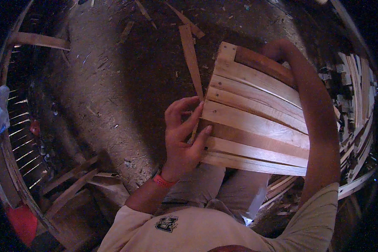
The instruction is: The person assembles a wooden crate by placing slats into a frame and securing them with a hammer and nails. The person repeatedly adjusts the slats and hammers nails to fasten the structure.
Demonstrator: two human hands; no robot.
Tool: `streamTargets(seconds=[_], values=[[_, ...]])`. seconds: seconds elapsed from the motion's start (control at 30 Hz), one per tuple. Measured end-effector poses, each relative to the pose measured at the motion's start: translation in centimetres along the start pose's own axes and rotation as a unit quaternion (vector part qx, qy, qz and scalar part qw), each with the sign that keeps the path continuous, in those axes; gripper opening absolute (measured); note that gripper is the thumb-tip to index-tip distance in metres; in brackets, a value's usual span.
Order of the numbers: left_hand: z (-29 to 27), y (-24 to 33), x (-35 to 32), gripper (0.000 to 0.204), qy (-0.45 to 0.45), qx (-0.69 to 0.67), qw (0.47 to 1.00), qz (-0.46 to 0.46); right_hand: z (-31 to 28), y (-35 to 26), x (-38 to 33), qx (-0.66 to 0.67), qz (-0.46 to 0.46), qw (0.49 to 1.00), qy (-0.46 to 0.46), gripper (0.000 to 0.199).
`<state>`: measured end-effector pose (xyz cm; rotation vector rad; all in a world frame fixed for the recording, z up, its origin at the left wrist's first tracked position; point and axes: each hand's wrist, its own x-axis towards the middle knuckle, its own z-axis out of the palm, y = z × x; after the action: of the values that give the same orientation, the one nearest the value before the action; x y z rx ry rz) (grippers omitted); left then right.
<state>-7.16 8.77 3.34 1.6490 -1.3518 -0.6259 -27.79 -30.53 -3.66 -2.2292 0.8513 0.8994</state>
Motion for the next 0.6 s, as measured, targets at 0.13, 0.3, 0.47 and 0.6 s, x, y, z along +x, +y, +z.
streamTargets(seconds=[0.13,0.3,0.47,0.6], values=[[0.1,0.3,-0.1,0.044,-0.008,-0.052,0.997,-0.055,-0.6,-1.0,-1.4,-0.026,0.013,0.999,0.013,0.039],[0.2,1.5,0.2,0.035,0.021,-0.103,0.987,-0.125,-3.3,-5.2,-7.4,-0.174,0.081,0.977,0.092,0.039],[0.4,0.1,0.5,0.034,0.037,-0.072,0.993,-0.083,-3.6,-6.4,-15.5,-0.256,0.181,0.894,0.321,0.033],[-0.8,0.4,1.8,0.033,0.007,-0.058,0.996,-0.07,0.8,-5.5,-23.1,-0.214,0.271,0.818,0.46,0.032]])
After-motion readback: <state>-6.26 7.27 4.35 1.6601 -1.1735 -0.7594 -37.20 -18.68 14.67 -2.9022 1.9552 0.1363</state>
